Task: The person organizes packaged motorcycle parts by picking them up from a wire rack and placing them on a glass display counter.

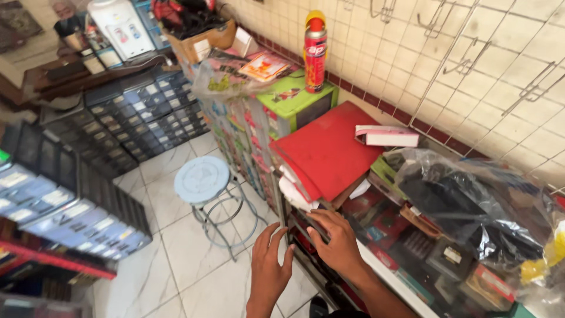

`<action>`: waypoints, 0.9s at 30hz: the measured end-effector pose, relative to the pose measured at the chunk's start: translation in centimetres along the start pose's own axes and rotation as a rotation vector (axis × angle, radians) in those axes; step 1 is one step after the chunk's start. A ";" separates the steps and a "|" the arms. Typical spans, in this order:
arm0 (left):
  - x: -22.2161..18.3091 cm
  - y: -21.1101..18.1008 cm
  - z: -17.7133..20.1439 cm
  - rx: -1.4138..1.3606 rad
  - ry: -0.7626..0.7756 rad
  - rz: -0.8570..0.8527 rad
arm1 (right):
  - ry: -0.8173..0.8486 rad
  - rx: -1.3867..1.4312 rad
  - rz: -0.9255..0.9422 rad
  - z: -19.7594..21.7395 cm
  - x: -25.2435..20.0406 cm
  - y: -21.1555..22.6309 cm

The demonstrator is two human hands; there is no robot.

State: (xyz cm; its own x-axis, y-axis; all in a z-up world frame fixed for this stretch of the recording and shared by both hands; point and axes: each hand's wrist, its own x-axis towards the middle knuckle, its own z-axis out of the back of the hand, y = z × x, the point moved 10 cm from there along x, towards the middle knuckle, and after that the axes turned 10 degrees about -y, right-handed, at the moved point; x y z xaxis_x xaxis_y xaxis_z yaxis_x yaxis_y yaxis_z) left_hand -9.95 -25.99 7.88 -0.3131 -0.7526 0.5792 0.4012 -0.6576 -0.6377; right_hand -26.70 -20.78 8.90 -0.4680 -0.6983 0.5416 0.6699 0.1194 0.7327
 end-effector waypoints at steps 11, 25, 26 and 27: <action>6.3 -3.0 -6.4 -0.189 0.078 -0.173 | -0.152 -0.053 -0.052 3.9 3.1 -2.5; 17.0 -5.5 -6.7 -0.426 0.021 -0.388 | -0.440 -0.213 -0.040 11.9 6.9 0.0; 17.7 -5.9 -6.8 -0.450 0.035 -0.409 | -0.436 -0.205 -0.062 12.4 7.3 0.3; 18.4 -6.5 -6.9 -0.475 0.050 -0.429 | -0.431 -0.198 -0.083 13.1 7.6 0.7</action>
State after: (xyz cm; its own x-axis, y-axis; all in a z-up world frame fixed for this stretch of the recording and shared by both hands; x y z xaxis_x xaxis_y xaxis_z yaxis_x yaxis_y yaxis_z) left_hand -24.20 -35.81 19.18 -0.4052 -0.4125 0.8159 -0.1899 -0.8350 -0.5165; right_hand -37.37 -16.75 18.96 -0.6927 -0.3382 0.6370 0.6976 -0.0904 0.7107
